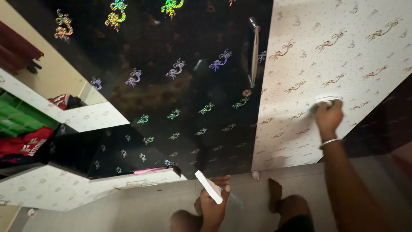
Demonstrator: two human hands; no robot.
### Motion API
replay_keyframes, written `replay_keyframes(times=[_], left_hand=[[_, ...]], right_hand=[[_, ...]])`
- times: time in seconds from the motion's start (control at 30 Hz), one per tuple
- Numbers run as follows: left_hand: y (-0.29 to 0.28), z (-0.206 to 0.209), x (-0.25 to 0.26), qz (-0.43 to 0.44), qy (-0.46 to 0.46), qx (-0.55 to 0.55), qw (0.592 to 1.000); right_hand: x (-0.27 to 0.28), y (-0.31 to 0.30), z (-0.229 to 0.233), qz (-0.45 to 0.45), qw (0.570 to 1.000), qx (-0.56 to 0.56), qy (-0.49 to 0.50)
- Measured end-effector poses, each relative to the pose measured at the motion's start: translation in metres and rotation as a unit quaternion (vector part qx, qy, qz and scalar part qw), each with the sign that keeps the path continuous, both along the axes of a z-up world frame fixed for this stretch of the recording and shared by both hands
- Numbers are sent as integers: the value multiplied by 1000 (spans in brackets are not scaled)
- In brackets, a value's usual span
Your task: The person sprays a cleaning solution onto a black patterned closet door and wipes it with a white cloth. They then move to the adjacent white patterned door and repeat the cleaning process, wiping the surface thoroughly.
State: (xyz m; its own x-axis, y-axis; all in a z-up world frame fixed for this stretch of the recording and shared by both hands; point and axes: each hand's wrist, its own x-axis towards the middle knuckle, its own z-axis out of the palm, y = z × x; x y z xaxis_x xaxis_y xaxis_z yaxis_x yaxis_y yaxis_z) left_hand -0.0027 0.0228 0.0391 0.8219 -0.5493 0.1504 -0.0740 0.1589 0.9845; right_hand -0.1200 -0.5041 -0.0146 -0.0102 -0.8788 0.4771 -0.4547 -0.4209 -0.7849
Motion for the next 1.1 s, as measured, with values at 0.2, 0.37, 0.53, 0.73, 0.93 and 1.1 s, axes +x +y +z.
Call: replay_keyframes(times=[0.2,0.37,0.53,0.73,0.93,1.1], left_hand=[[14,8,-4,-4,15,-82,997],[36,17,0,20,-22,-68,997],[56,26,5,38,-18,-89,995],[78,32,5,50,-9,-75,996],[84,24,9,63,-3,-129,990],[88,21,9,55,3,-130,990]], right_hand=[[70,120,7,90,995,-39,28],[100,184,27,185,978,-87,33],[112,232,37,217,962,-111,-121],[133,244,70,237,966,-106,-11],[158,261,116,305,932,-170,100],[193,272,153,353,906,-211,100]])
